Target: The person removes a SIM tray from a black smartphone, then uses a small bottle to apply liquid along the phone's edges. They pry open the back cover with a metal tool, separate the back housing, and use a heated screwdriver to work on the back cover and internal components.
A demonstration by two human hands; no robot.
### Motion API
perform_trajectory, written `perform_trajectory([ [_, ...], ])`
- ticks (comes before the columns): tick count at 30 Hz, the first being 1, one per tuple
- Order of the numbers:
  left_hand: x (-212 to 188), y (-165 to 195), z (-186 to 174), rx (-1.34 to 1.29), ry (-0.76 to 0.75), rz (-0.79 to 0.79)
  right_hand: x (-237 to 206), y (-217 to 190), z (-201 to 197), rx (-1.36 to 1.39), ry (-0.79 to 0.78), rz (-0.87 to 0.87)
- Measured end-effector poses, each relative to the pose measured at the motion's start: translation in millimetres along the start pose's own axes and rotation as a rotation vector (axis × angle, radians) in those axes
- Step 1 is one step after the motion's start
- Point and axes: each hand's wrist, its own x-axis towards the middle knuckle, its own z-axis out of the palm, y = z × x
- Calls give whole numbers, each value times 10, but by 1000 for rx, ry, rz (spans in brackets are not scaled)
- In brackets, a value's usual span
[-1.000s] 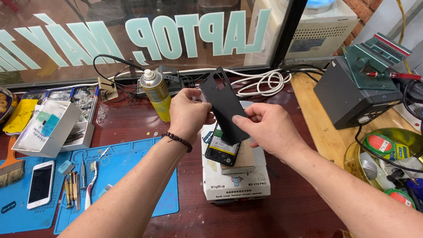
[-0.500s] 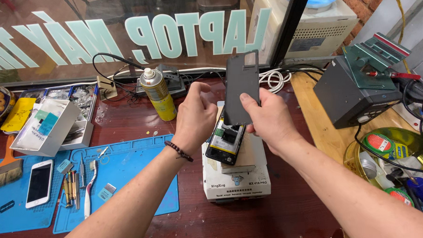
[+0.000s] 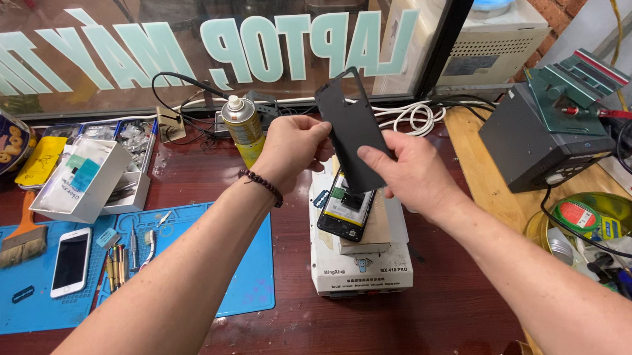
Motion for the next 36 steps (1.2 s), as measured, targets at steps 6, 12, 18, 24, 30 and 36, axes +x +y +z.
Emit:
perform_trajectory([
  [6,1,117,119,537,171,155,41,-105,-42,-187,74,-98],
  [12,-205,1,211,1013,288,573,14,-113,102,80,133,250],
  [18,-248,-17,91,1093,154,762,97,82,77,559,117,505],
  [24,-409,-158,154,745,99,639,179,200,-101,657,59,314],
  [30,-256,-62,-104,-163,11,-32,87,127,-77,565,-185,275],
  [36,-271,-196,-174,-204,-121,-51,-5,48,64,445,-202,349],
])
